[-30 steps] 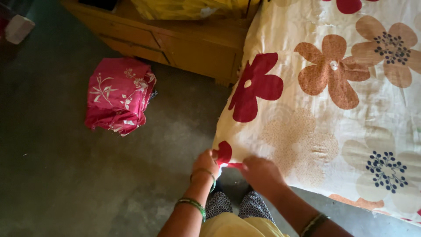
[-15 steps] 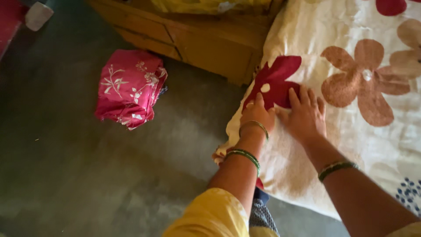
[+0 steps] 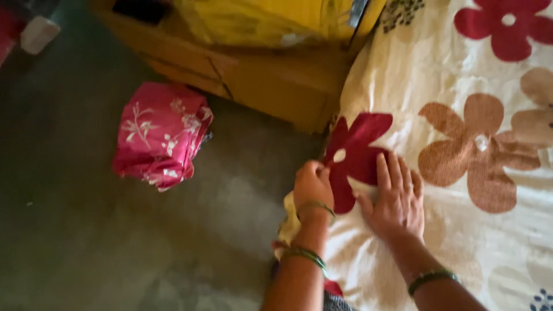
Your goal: The person is smoothing a bedsheet with their hands and tucking the edges under the mattress.
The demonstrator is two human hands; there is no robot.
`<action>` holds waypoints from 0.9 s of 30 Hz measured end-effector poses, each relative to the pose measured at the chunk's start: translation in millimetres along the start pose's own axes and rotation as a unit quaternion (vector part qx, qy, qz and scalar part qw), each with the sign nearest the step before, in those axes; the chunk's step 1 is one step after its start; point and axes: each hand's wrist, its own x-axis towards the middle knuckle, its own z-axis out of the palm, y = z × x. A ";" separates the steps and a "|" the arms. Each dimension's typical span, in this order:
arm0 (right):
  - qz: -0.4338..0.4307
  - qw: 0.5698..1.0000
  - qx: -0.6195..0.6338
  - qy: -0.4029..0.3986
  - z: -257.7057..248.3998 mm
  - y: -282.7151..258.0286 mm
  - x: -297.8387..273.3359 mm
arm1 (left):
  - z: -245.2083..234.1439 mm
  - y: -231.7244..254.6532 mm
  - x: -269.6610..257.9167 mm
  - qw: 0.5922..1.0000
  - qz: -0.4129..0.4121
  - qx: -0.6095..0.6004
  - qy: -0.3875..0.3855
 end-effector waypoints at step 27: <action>0.011 0.999 0.024 -0.019 -2.9 4.9 14.1 | 74.2 79.1 49.7 0.944 0.242 0.196 -0.105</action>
